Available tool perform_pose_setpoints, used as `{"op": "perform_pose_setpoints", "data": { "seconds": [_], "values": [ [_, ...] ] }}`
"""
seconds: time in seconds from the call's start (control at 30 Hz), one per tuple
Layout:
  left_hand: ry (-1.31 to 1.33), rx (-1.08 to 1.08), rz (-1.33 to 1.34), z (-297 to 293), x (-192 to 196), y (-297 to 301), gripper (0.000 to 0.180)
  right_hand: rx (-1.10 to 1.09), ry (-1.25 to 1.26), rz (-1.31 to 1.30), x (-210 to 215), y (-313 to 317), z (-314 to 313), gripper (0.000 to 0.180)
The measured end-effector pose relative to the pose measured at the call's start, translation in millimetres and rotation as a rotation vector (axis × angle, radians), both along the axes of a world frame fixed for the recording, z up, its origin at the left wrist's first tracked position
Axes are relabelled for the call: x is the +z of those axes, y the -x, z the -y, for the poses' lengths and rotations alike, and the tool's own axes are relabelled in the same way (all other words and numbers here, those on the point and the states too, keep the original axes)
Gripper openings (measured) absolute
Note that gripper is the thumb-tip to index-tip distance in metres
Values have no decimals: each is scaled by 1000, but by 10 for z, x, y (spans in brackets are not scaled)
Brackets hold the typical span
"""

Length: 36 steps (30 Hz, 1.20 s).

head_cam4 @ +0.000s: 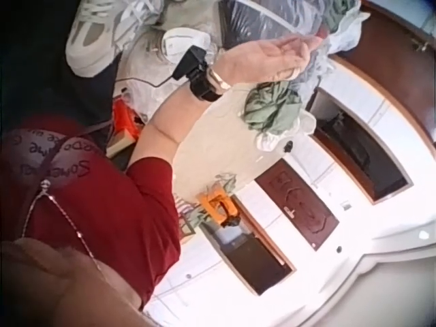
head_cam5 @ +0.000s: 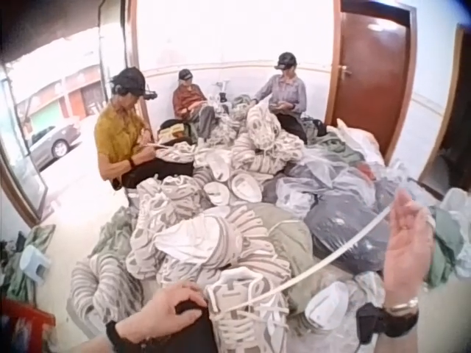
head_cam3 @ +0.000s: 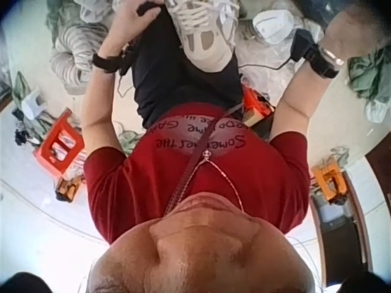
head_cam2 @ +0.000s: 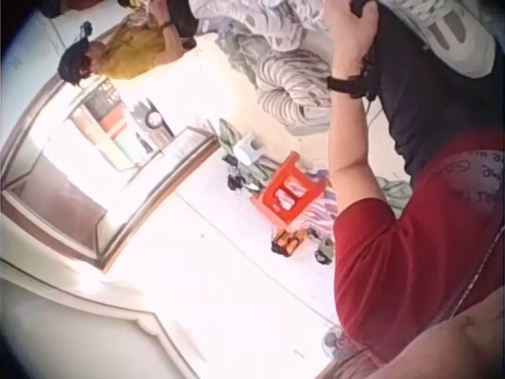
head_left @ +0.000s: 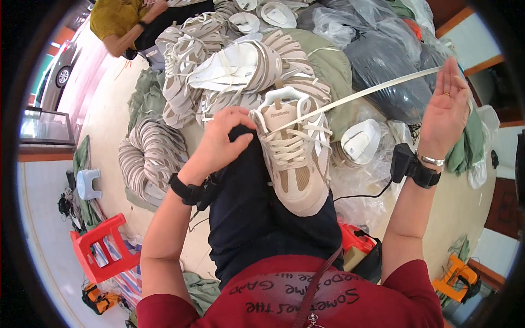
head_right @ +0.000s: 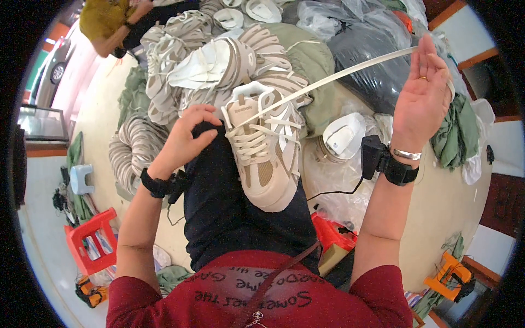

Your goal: The recorder is lacing tan and white sneakers in a workshop environment.

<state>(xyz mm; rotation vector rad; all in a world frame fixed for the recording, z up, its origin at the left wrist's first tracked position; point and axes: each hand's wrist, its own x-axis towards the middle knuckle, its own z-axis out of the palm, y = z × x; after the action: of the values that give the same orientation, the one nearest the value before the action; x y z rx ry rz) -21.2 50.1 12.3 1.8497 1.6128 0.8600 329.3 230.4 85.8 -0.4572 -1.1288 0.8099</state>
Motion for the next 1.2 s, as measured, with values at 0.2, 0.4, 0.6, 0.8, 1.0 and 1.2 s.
{"op": "perform_pose_setpoints", "data": {
  "seconds": [0.2,0.4,0.6,0.8,1.0,1.2],
  "values": [
    [-156,-45,-50,-482,15,-222,15,1143,129,-113,55,-389,308,24],
    [33,-78,-100,-658,-119,-419,22,1741,-318,339,387,-267,1006,24],
    [49,-209,-92,-742,-96,-471,30,440,527,1180,-103,-335,1222,14],
    [24,-349,-14,-731,-106,-429,20,362,345,908,-694,385,1044,22],
    [219,-280,89,-747,-108,-456,17,470,96,887,-799,917,669,32],
    [-184,-248,-119,-657,-89,-451,8,645,93,843,-1021,908,485,27]
  ]
}}
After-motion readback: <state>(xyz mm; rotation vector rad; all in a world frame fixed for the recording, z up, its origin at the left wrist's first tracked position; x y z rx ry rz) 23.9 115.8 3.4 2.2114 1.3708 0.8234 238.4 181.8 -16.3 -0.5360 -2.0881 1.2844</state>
